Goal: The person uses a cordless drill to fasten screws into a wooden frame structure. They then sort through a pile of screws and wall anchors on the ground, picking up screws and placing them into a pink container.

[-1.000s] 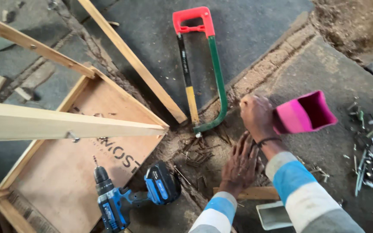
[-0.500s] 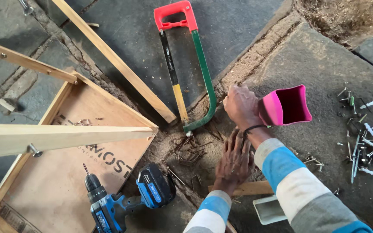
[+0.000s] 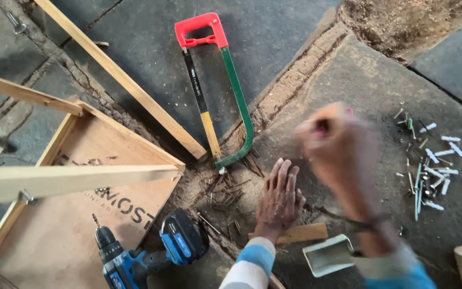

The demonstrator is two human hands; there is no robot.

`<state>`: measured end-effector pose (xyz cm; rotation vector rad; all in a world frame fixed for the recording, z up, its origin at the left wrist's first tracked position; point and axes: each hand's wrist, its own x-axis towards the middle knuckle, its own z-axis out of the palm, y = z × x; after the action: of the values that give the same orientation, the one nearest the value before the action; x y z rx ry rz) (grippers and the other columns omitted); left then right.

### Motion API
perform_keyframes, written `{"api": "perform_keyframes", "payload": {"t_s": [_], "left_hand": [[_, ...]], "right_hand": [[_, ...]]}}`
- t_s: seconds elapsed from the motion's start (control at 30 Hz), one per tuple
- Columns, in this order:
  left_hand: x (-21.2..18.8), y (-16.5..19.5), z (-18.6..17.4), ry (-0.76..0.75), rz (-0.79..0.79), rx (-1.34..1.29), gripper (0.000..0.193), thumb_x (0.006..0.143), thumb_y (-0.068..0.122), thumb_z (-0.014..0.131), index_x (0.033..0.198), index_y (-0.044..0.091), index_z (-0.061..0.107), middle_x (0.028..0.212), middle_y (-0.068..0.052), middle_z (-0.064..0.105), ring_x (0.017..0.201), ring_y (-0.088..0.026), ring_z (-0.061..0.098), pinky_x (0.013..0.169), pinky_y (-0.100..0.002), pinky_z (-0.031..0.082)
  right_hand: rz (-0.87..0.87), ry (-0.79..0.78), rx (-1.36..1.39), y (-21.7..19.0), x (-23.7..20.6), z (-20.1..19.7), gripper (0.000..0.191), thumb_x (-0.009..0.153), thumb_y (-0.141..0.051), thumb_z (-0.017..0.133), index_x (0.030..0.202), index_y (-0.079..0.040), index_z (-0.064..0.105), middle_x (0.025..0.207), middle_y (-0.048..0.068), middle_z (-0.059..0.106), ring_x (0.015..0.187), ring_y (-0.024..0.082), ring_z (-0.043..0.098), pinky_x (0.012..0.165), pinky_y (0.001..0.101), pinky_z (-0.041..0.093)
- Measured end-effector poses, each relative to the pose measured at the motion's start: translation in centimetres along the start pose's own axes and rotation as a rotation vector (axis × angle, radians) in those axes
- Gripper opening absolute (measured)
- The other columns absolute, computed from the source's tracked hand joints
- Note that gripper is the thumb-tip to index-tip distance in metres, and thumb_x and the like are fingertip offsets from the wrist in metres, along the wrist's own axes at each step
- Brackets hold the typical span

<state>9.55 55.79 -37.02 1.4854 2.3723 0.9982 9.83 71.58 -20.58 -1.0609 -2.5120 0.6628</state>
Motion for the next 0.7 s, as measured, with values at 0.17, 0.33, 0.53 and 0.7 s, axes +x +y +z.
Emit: {"api": "perform_keyframes", "payload": {"t_s": [0.17,0.33,0.53,0.7], "left_hand": [[0.0,0.4,0.2,-0.045,-0.005,0.028,0.058,0.092,0.019,0.058,0.145,0.000,0.047,0.153,-0.021,0.040,0.149,-0.041,0.032,0.122,-0.052,0.029],[0.1,0.7,0.2,-0.040,0.030,0.097,0.057,0.094,0.020,0.058,0.146,0.000,0.046,0.154,-0.021,0.040,0.149,-0.041,0.033,0.123,-0.051,0.030],[-0.4,3.8,2.2,0.007,0.002,0.017,0.054,0.093,0.023,0.060,0.142,0.001,0.047,0.150,-0.025,0.042,0.145,-0.044,0.034,0.119,-0.054,0.030],[0.9,8.1,6.4,0.025,-0.094,0.046,0.044,0.097,0.023,0.060,0.137,0.006,0.054,0.136,-0.020,0.056,0.125,-0.043,0.048,0.108,-0.059,0.037]], "right_hand": [[0.019,0.105,-0.117,2.4,-0.3,-4.0,0.019,0.086,-0.025,0.078,0.091,-0.008,0.074,0.080,0.014,0.074,0.071,0.031,0.070,0.062,0.0424,0.053],[-0.061,0.082,0.041,7.2,-1.7,-5.5,0.016,0.092,-0.025,0.076,0.100,-0.012,0.080,0.092,0.011,0.076,0.085,0.030,0.072,0.077,0.0421,0.055],[0.331,0.185,-0.048,20.7,-9.5,-9.9,0.020,0.089,-0.026,0.078,0.102,-0.010,0.080,0.093,0.013,0.077,0.086,0.029,0.075,0.079,0.0402,0.057],[0.428,0.113,-0.099,26.3,-15.4,-8.3,0.028,0.085,-0.034,0.082,0.100,-0.010,0.080,0.094,0.014,0.076,0.085,0.033,0.073,0.076,0.0434,0.056]]}}
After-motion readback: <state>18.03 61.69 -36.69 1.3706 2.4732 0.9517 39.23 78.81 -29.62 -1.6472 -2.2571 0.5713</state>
